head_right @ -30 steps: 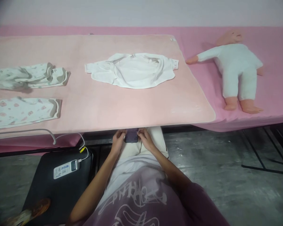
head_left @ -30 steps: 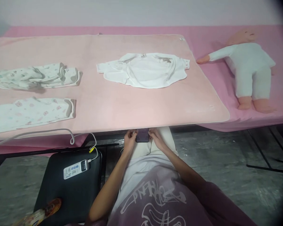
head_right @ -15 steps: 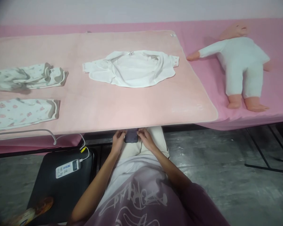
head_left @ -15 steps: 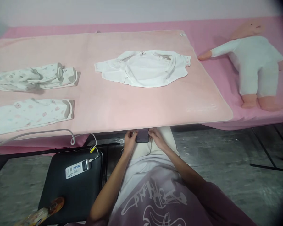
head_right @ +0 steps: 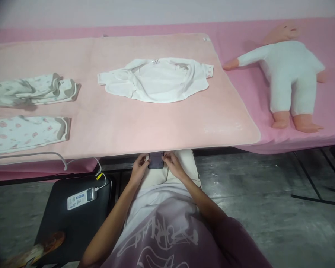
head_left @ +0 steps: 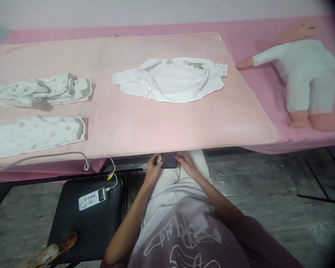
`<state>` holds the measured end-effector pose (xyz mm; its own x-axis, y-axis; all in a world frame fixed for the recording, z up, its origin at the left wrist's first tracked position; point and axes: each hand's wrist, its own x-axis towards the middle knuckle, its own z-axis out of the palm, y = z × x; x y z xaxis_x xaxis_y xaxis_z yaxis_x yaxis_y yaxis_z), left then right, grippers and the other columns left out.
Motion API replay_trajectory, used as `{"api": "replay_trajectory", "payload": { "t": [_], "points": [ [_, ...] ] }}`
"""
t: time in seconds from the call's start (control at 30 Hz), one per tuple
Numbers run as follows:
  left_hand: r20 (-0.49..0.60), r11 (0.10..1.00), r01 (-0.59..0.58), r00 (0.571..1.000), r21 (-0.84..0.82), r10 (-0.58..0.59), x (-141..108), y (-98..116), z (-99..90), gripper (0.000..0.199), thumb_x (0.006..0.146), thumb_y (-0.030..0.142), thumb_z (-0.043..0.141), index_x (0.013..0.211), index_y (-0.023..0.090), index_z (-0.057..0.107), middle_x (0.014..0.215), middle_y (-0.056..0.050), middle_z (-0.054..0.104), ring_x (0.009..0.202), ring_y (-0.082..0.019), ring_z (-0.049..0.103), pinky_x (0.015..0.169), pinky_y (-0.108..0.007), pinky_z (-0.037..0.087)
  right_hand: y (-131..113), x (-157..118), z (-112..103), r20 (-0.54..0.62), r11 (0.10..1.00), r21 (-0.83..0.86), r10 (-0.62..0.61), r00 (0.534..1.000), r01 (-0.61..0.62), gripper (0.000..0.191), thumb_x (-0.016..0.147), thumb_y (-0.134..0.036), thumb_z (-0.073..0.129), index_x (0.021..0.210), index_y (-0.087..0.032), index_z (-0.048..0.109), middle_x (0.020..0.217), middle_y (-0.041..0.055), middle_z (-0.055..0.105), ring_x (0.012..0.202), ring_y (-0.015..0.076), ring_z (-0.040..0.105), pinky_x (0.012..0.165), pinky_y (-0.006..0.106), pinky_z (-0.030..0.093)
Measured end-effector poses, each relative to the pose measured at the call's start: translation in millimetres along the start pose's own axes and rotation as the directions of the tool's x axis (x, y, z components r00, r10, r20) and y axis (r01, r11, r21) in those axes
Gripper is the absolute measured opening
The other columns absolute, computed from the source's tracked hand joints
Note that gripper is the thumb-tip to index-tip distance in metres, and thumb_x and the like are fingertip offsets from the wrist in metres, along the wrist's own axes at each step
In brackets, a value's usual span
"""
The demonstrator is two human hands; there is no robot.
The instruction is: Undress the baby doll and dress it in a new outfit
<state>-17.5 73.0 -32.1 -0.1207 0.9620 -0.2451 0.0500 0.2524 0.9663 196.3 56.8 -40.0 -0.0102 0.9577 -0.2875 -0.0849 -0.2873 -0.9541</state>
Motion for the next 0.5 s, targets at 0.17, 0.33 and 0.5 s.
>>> {"api": "replay_trajectory", "payload": {
  "t": [0.17, 0.33, 0.5],
  "points": [
    [-0.028, 0.998, 0.039, 0.999, -0.057, -0.041, 2, 4, 4.9, 0.023, 0.088, 0.042, 0.082, 0.093, 0.019, 0.082, 0.096, -0.007, 0.077, 0.095, -0.022, 0.069, 0.091, -0.031, 0.054, -1, 1, 0, -0.007, 0.999, 0.025, 0.032, 0.999, -0.032, 0.043, 0.092, -0.066, 0.072, 0.103, -0.024, 0.068, 0.101, 0.0058, 0.071, 0.093, 0.0255, 0.068, 0.09, 0.041, 0.056],
    [-0.088, 0.995, 0.085, 0.992, -0.047, -0.089, 4, 6, 11.7, 0.023, 0.083, 0.039, 0.085, 0.092, 0.019, 0.081, 0.09, -0.005, 0.077, 0.088, -0.021, 0.069, 0.088, -0.03, 0.055, -2, 3, -1, -0.007, 1.0, -0.006, 0.013, 1.0, -0.013, 0.04, 0.094, -0.065, 0.069, 0.1, -0.025, 0.067, 0.097, 0.0048, 0.071, 0.09, 0.0255, 0.068, 0.087, 0.039, 0.055],
    [-0.073, 0.992, 0.091, 0.993, -0.091, -0.098, 1, 7, 9.6, 0.031, 0.088, 0.048, 0.081, 0.099, 0.019, 0.084, 0.108, -0.009, 0.083, 0.111, -0.026, 0.075, 0.106, -0.035, 0.056, -7, 9, -2, -0.02, 0.997, -0.077, 0.024, 1.0, -0.025, 0.041, 0.097, -0.065, 0.066, 0.095, -0.024, 0.07, 0.094, 0.0053, 0.073, 0.091, 0.0273, 0.069, 0.087, 0.04, 0.053]
  ]
}}
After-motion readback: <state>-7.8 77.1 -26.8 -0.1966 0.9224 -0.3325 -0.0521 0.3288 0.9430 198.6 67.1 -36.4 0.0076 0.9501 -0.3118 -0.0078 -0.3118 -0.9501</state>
